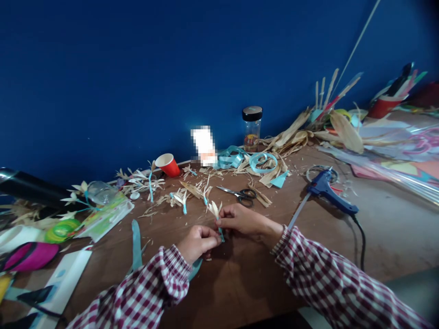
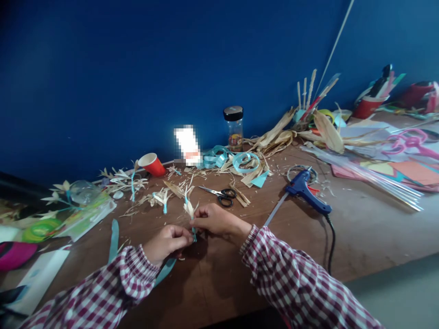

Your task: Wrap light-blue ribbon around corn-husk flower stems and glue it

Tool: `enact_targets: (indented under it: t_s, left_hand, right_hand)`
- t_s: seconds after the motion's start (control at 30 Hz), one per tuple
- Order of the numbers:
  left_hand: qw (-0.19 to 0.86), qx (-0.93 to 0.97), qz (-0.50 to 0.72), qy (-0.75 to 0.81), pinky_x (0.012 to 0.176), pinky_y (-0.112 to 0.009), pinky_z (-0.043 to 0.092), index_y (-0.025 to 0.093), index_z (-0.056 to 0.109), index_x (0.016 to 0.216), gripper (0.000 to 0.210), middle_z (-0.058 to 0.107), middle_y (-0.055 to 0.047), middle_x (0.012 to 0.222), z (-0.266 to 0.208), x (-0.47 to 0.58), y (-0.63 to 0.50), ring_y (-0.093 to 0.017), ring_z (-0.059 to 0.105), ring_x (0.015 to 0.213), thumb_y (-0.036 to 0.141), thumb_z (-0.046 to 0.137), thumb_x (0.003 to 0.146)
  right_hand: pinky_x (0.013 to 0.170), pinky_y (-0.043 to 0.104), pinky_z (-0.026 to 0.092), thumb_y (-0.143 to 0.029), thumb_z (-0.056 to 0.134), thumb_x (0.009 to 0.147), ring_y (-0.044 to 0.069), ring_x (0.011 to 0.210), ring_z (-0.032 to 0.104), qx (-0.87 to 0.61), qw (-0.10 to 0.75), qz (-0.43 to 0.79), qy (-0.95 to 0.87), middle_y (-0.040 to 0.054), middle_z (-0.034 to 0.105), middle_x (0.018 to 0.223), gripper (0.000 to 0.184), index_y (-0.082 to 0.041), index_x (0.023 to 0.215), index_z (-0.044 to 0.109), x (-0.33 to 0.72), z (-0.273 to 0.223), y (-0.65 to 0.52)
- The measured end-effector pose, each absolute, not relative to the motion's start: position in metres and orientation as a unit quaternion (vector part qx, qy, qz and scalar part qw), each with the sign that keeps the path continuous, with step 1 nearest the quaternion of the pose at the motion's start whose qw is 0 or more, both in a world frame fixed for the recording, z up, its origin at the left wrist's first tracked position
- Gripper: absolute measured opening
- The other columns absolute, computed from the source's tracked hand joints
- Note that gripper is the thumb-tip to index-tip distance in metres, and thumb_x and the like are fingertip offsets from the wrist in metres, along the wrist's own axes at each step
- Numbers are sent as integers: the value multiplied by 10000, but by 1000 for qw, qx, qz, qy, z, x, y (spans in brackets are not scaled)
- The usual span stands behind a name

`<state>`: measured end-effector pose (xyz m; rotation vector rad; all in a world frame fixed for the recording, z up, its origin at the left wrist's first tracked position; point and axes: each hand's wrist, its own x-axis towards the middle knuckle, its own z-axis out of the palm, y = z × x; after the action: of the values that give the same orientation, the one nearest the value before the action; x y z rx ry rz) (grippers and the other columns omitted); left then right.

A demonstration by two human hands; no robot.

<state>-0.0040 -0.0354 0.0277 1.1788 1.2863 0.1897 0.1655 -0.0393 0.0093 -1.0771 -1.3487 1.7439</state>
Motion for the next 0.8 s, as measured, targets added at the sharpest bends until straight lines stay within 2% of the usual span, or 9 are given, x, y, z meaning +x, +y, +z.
enact_targets:
  t_s: [0.17,0.43,0.57,0.8]
  left_hand:
    - [645,525,76,550,406,-226,328,134,567,559,286,456,59,390,29,-5,-34,-72,404,357,359,736,504]
    - [572,583,66,572,402,-219,316,121,598,570,216,456,56,415,38,0,-36,-72,401,377,305,707,542]
    - [543,601,71,582,424,-216,308,108,635,601,191,497,37,441,38,-1,-39,-77,415,407,290,679,563]
    - [545,599,65,582,425,-223,310,108,659,620,228,542,10,460,33,-10,-40,-91,427,418,329,663,567]
  right_hand:
    - [351,159,274,-338,607,755,55,398,402,-424,348,660,-513,-48,514,516,192,-157,710,563,165,7,-40]
    - [448,175,321,-264,689,677,66,490,432,-414,383,642,-519,-45,516,560,185,-154,667,541,162,6,-39]
    - [428,174,298,-308,731,635,64,475,405,-425,380,645,-509,-56,490,539,263,-157,659,517,160,5,-41]
    - [423,180,283,-376,695,675,63,465,390,-457,371,610,-531,-54,466,525,293,-155,636,507,156,5,-42]
